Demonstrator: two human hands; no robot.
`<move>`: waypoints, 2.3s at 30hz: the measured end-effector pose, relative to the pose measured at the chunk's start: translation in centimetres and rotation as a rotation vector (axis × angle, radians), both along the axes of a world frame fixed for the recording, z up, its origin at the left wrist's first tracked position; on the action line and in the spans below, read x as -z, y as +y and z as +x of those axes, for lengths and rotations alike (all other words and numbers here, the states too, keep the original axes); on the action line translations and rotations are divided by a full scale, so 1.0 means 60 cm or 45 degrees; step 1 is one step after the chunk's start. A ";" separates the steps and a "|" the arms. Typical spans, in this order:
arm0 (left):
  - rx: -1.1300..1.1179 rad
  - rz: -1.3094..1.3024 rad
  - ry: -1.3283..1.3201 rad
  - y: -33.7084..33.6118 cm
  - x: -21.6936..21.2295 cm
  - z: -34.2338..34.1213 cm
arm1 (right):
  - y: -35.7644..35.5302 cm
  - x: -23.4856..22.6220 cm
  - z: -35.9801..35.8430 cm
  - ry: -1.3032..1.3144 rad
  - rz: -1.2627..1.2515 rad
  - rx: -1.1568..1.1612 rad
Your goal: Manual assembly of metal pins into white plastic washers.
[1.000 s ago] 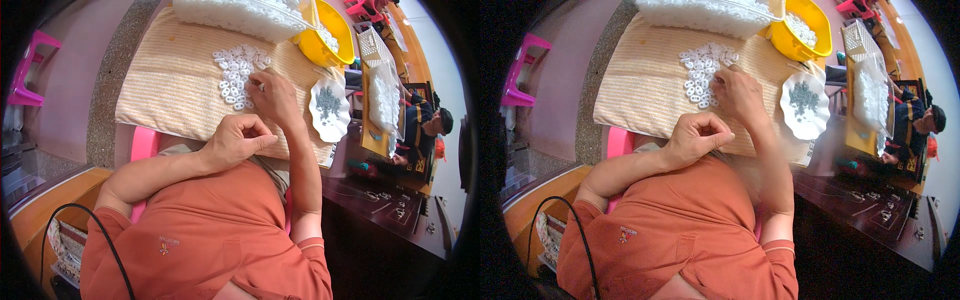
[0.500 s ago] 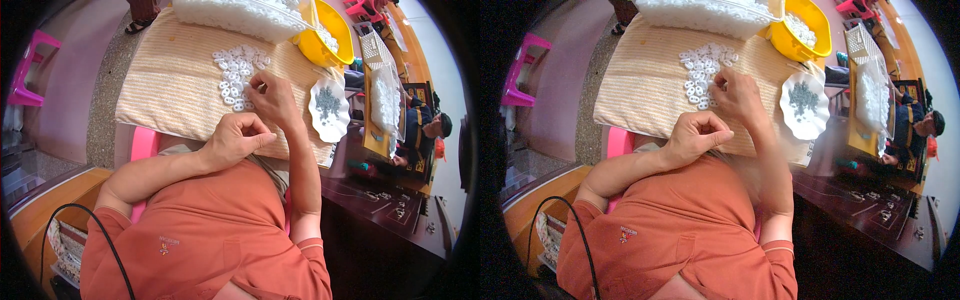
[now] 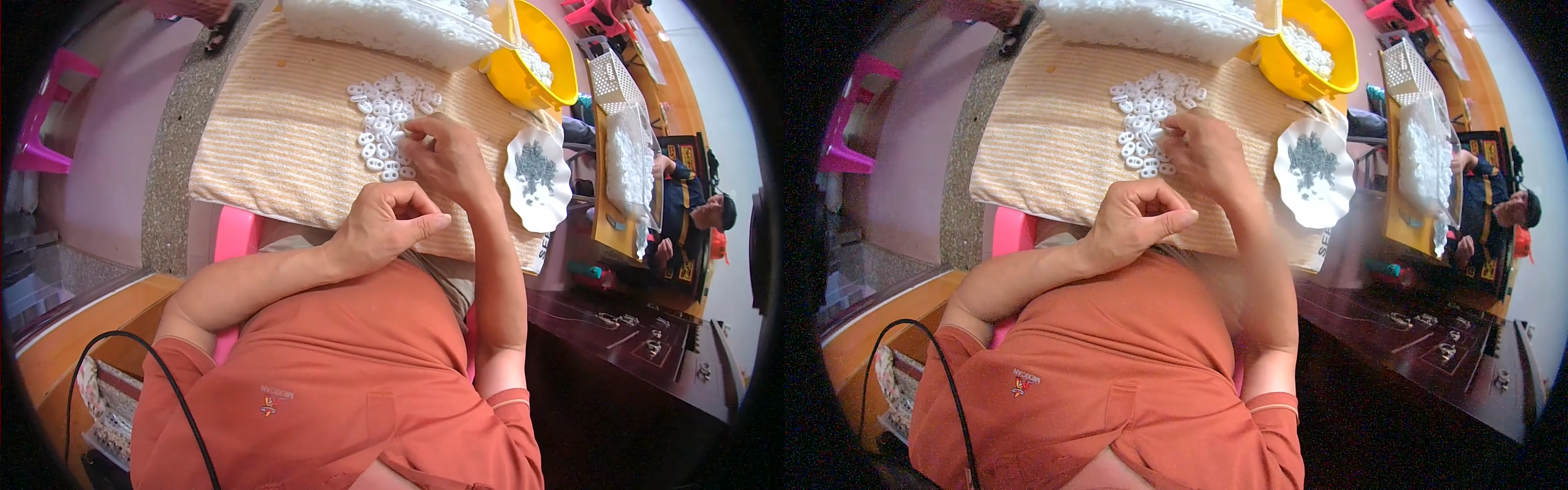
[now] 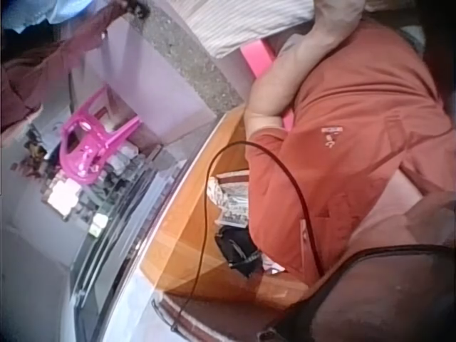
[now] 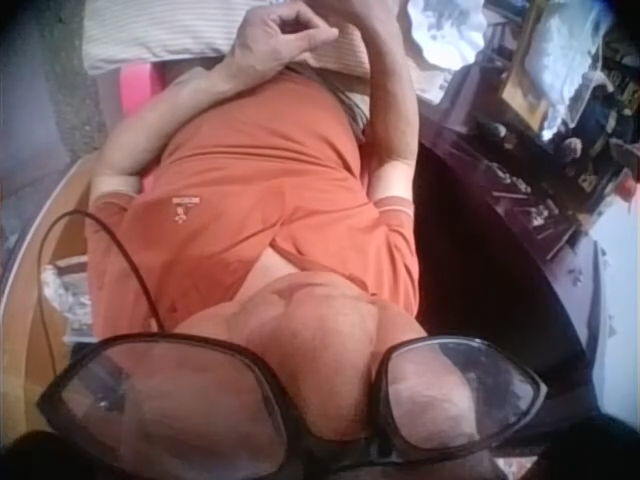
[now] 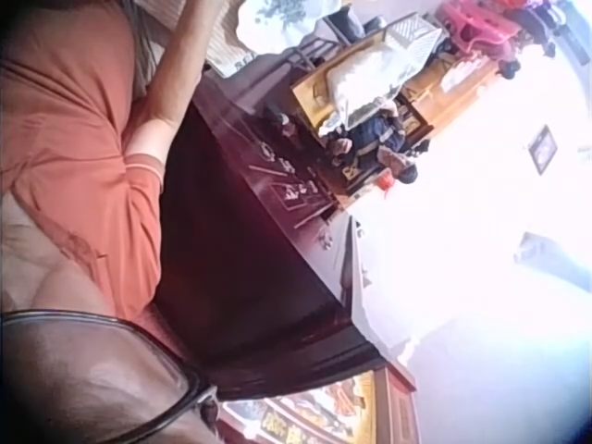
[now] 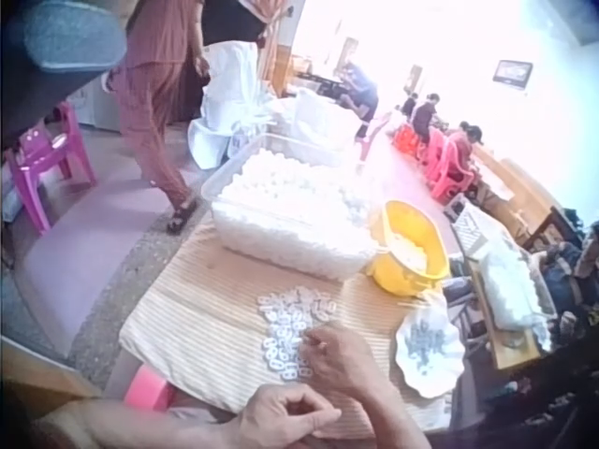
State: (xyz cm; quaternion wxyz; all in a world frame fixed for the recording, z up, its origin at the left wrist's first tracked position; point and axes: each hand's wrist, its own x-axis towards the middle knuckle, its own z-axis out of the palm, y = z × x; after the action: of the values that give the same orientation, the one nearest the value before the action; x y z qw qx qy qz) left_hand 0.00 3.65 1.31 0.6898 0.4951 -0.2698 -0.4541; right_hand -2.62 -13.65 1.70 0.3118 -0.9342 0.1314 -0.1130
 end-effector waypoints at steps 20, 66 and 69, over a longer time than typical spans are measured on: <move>-0.003 -0.004 0.018 -0.002 0.006 0.000 | 0.022 -0.020 -0.011 0.135 -0.285 -0.062; -0.129 -0.009 0.459 -0.010 0.019 0.010 | 0.003 -0.050 -0.201 -0.400 0.150 0.149; -0.095 0.021 0.448 -0.011 0.021 0.004 | -0.056 -0.082 -0.242 -0.123 -0.130 0.452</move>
State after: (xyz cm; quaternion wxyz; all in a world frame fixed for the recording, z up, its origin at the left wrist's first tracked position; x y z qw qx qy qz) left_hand 0.24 2.97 0.03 0.7386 0.4233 -0.1224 -0.5101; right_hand -17.14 -17.04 6.61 0.2452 -0.9044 0.2730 -0.2175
